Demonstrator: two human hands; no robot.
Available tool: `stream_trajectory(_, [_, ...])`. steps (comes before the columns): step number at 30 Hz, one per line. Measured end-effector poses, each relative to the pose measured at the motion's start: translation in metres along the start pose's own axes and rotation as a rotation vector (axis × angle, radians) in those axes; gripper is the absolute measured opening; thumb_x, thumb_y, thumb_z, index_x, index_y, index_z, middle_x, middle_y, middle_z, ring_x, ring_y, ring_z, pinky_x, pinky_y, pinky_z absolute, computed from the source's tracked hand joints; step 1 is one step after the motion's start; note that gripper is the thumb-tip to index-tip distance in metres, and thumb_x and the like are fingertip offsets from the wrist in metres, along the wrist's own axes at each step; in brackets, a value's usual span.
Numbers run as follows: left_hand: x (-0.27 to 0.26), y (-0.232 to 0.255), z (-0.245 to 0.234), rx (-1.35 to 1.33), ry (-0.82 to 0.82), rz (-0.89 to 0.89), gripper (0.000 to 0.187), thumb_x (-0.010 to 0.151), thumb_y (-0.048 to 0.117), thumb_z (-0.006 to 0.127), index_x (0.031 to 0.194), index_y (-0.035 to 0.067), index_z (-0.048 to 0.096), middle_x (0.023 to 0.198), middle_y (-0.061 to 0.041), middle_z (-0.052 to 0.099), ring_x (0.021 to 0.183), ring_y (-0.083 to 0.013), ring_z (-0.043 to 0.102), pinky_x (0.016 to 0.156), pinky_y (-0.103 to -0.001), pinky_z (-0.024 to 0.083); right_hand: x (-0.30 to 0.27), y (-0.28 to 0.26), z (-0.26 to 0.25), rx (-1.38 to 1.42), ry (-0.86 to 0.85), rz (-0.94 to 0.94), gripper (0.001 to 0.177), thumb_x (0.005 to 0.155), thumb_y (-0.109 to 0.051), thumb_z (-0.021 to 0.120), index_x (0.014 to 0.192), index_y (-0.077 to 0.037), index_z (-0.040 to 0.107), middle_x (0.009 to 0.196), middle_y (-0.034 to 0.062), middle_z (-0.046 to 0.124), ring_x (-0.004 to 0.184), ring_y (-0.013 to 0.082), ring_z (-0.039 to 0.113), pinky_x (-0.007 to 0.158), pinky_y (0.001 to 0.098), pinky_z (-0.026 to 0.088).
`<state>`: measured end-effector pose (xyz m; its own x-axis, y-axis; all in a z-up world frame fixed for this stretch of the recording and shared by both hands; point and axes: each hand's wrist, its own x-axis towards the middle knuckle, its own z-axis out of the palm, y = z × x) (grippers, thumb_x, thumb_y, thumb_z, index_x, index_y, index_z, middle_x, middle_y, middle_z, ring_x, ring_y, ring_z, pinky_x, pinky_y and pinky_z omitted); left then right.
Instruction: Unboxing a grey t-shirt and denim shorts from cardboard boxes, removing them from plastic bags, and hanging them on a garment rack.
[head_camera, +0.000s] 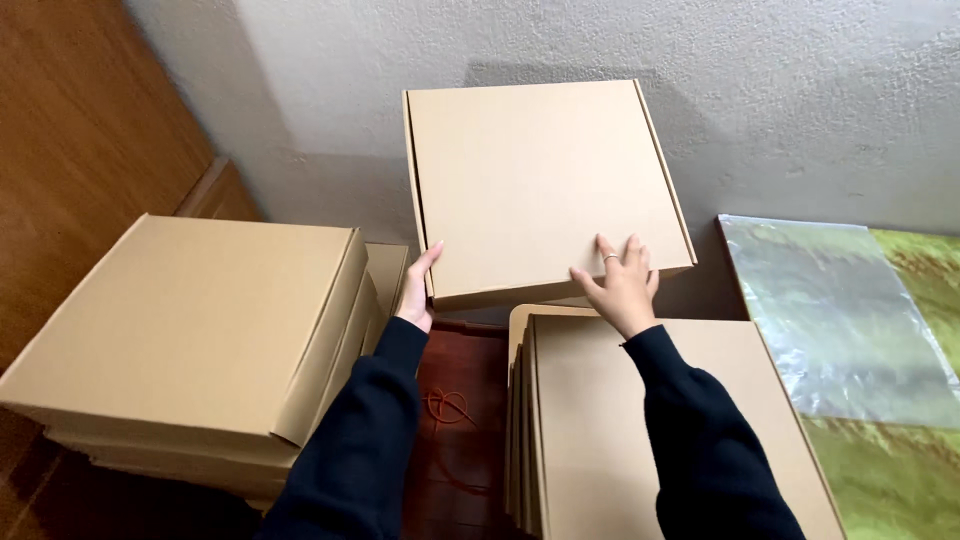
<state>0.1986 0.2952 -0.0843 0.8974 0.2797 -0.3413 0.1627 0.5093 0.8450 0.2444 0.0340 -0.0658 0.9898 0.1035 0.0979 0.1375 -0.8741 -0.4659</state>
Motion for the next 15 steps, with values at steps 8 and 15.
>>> stream_trajectory(8, [0.042,0.002,-0.011,0.020,-0.063,-0.058,0.070,0.065,0.047,0.070,0.122,0.015,0.047,0.118,-0.011,0.050,0.111,-0.0208,0.043,0.093,-0.034,0.033,0.016,-0.052,0.043,0.002,-0.066,0.123,0.076,0.076,-0.056,0.054,0.137,-0.021,0.027,0.140,0.0264,0.009,0.131,0.0417,0.007,0.101,0.0576,0.013])
stream_trajectory(15, [0.076,-0.014,-0.003,-0.007,-0.095,-0.155,0.068,0.063,0.043,0.071,0.119,0.013,0.049,0.118,-0.014,0.048,0.113,-0.0234,0.042,0.094,-0.036,0.033,0.034,-0.087,0.064,0.078,-0.140,0.221,0.077,0.076,-0.051,0.058,0.137,-0.016,0.027,0.140,0.0302,0.006,0.130,0.0448,0.006,0.101,0.0578,0.013])
